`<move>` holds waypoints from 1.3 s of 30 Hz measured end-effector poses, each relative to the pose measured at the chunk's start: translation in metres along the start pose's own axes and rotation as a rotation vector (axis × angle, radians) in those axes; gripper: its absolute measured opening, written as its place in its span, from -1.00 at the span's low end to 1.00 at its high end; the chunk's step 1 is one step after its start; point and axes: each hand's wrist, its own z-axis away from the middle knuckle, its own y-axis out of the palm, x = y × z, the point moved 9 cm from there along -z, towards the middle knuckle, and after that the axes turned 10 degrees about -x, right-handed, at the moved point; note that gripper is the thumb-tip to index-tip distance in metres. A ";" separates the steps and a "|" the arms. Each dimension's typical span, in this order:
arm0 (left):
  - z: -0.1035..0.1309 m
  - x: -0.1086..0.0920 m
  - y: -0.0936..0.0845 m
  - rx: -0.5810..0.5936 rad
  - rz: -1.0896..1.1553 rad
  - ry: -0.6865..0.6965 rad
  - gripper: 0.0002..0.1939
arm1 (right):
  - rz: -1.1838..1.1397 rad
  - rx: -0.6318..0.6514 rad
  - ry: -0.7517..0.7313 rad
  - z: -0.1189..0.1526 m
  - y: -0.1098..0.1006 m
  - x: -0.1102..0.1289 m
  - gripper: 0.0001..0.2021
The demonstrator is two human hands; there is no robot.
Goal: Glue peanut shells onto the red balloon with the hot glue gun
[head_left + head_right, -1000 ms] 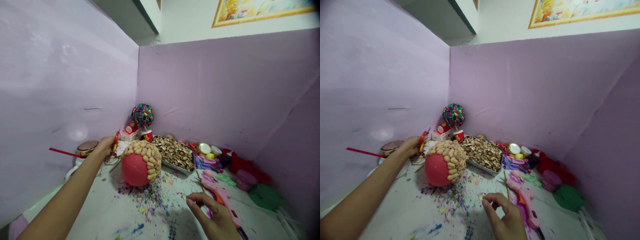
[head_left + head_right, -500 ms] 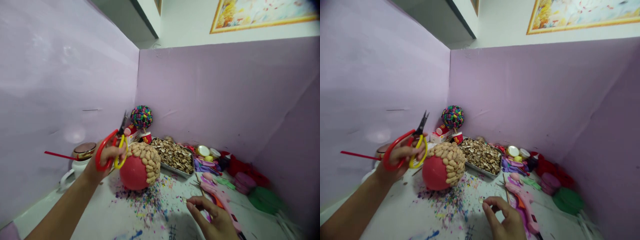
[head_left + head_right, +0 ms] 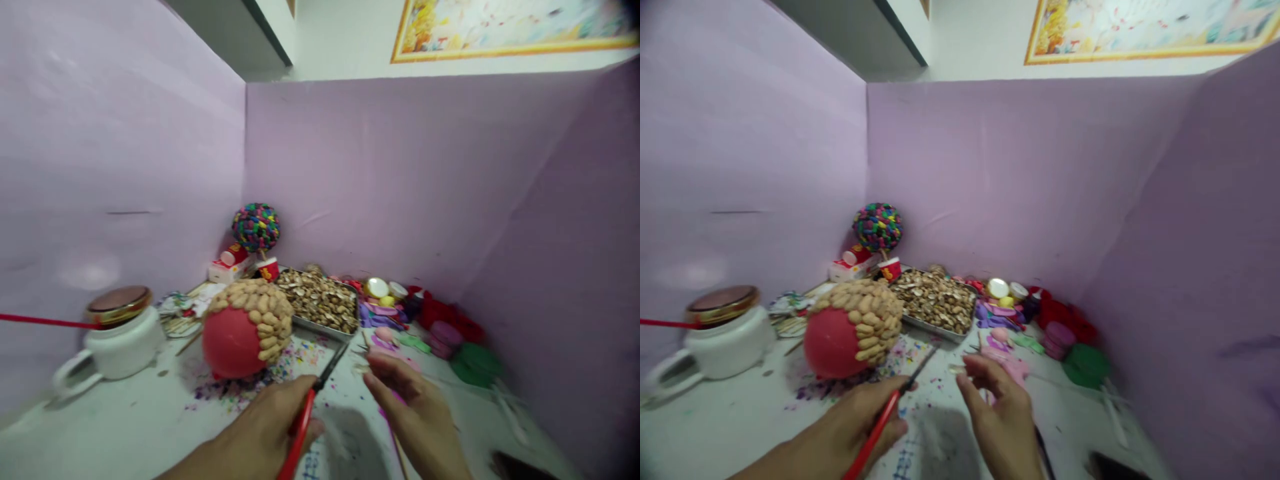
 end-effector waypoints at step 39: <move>0.011 0.041 0.026 0.127 0.034 -0.315 -0.90 | -0.211 0.115 0.249 0.030 0.041 -0.012 -0.71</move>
